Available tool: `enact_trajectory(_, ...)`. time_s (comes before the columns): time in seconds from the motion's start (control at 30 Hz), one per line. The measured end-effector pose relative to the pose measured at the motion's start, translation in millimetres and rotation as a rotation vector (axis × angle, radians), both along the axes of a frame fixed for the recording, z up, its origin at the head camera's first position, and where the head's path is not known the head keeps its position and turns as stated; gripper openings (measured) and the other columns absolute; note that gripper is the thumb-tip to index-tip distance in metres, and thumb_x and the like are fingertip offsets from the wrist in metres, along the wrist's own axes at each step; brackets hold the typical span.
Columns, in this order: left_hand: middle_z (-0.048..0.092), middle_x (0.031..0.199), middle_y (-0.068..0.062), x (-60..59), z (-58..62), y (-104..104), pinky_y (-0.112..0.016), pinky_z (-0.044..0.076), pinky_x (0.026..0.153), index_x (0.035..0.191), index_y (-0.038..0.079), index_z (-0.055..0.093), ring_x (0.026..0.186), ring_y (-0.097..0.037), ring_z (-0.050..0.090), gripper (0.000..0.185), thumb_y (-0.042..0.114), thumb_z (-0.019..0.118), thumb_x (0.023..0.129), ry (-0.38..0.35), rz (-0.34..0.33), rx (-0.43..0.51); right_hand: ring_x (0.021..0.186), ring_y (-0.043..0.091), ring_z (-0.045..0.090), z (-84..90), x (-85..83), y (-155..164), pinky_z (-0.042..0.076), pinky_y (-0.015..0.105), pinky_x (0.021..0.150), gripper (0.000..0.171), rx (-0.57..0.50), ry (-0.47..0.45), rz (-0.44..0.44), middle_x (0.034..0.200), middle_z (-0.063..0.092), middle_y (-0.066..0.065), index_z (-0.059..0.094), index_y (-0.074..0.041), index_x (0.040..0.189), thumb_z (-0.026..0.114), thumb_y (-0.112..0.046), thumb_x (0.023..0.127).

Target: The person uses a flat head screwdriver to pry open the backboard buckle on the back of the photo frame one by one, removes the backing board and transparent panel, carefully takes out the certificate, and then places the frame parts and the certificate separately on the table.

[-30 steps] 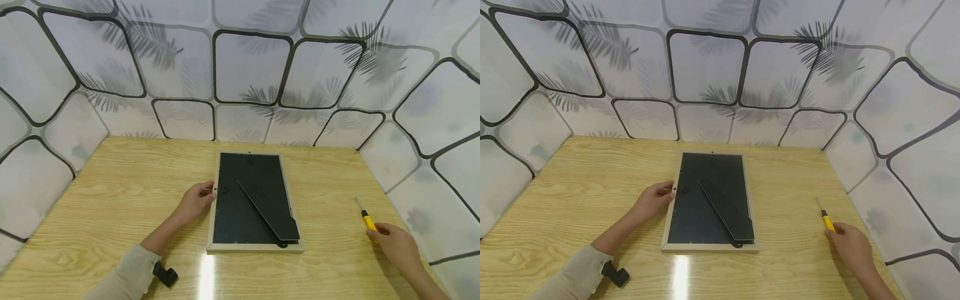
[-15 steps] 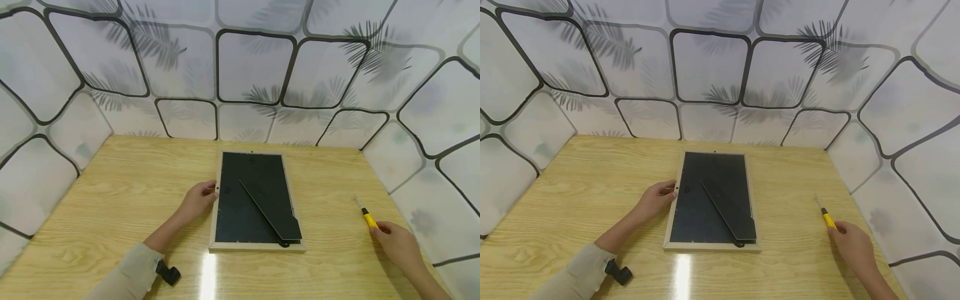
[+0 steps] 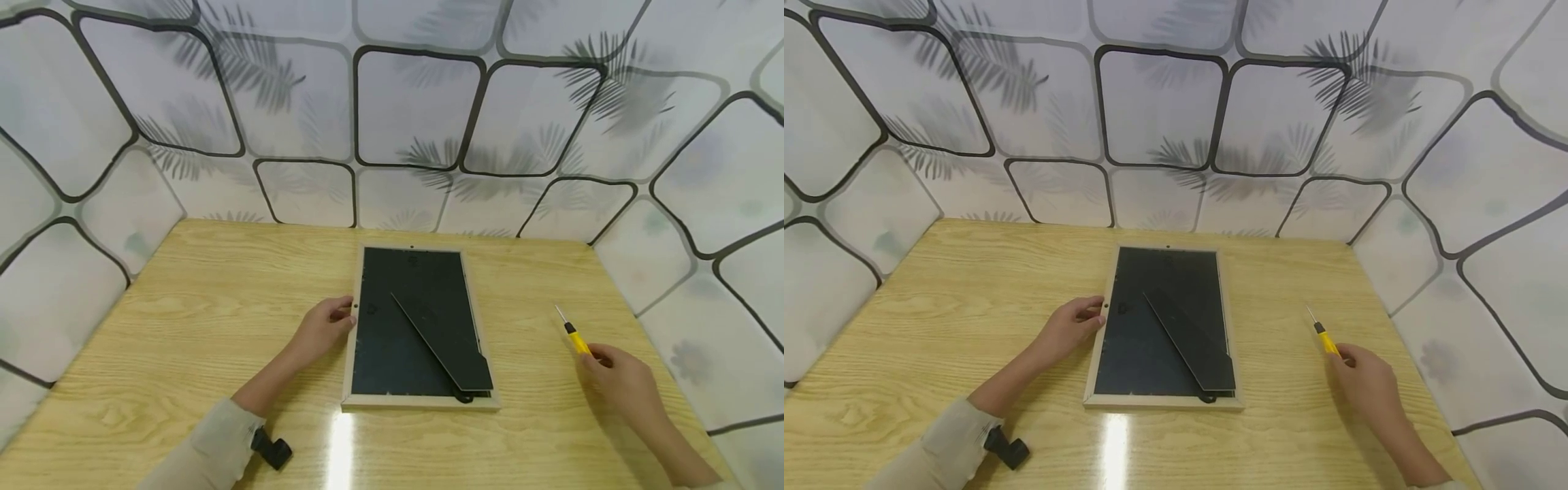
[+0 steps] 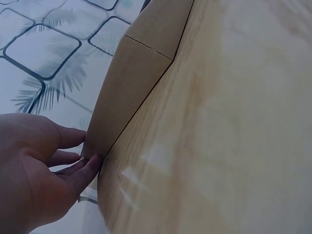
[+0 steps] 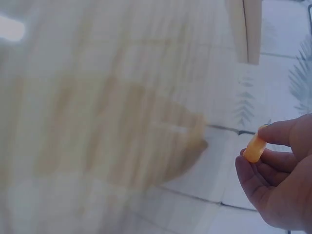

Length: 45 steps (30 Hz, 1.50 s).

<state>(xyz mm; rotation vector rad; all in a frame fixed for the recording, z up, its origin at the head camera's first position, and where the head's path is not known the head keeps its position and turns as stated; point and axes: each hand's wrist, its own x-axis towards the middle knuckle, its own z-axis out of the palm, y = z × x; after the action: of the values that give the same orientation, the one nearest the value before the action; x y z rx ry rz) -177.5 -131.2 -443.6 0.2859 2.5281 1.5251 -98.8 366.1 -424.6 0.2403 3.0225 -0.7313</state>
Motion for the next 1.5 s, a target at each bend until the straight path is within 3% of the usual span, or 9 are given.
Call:
enact_trajectory(0.23,0.048,0.148,-0.02,6.7,0.4,-4.1,-0.045,0.054,0.099,0.151,0.001,0.045,0.128,-0.036,0.057,0.053,0.013,0.06,0.102,0.002,-0.02,0.022,0.071,0.015,0.054,7.0,-7.3,-35.6,0.046,0.024,0.053,0.046,-0.071,0.047,0.078,0.116,0.069,0.027,0.062,0.008,0.131,0.056,-0.029,0.105)
enact_trajectory(0.47,0.05,0.147,-0.019,13.3,0.2,-5.2,-0.043,0.055,0.097,0.149,0.001,0.047,0.125,-0.034,0.059,0.052,0.011,0.062,0.101,-0.01,-0.039,0.03,0.07,0.015,0.054,16.7,-17.8,-75.8,0.045,0.024,0.052,0.041,-0.111,0.094,0.162,0.112,0.071,0.023,0.063,0.004,0.131,0.059,-0.026,0.104)
enact_trajectory(0.67,0.052,0.145,-0.019,17.2,-1.8,-6.4,-0.042,0.056,0.095,0.148,0.003,0.05,0.123,-0.033,0.06,0.05,0.01,0.063,0.1,0.012,-0.058,0.037,0.066,0.011,0.051,21.0,-24.0,-111.9,0.045,0.023,0.052,0.028,-0.145,0.175,0.287,0.103,0.072,0.013,0.071,0.0,0.122,0.068,-0.014,0.097)
enact_trajectory(0.8,0.051,0.145,-0.019,18.2,-4.6,-7.2,-0.041,0.055,0.097,0.146,0.003,0.052,0.123,-0.033,0.059,0.048,0.011,0.063,0.1,0.032,-0.075,0.033,0.074,0.009,0.058,22.2,-23.8,-134.6,0.052,0.02,0.059,0.023,-0.185,0.194,0.373,0.103,0.073,0.009,0.074,-0.002,0.116,0.071,-0.01,0.094)
enact_trajectory(0.9,0.051,0.146,-0.019,18.4,-5.6,-7.5,-0.041,0.056,0.097,0.146,0.003,0.053,0.123,-0.032,0.059,0.048,0.011,0.063,0.1,0.039,-0.076,0.028,0.082,0.011,0.063,24.2,-22.7,-149.4,0.056,0.02,0.065,0.021,-0.215,0.187,0.43,0.106,0.074,0.007,0.075,-0.004,0.114,0.071,-0.008,0.094)
enact_trajectory(1.2,0.05,0.147,-0.019,20.2,-4.2,-7.0,-0.039,0.056,0.096,0.145,0.002,0.053,0.123,-0.032,0.059,0.048,0.01,0.064,0.099,0.041,-0.055,-0.001,0.087,0.008,0.063,14.9,-25.1,-178.3,0.056,0.021,0.073,0.02,-0.232,0.108,0.56,0.108,0.072,0.0,0.075,-0.01,0.114,0.071,-0.011,0.094)
enact_trajectory(1.5,0.051,0.145,-0.02,23.1,-1.5,-5.0,-0.037,0.056,0.096,0.143,-0.001,0.055,0.12,-0.031,0.061,0.046,0.005,0.064,0.099,0.053,-0.074,0.013,0.088,0.008,0.064,6.5,-31.1,-191.4,0.058,0.022,0.075,0.021,-0.208,0.124,0.695,0.106,0.072,-0.001,0.075,-0.01,0.115,0.071,-0.01,0.094)
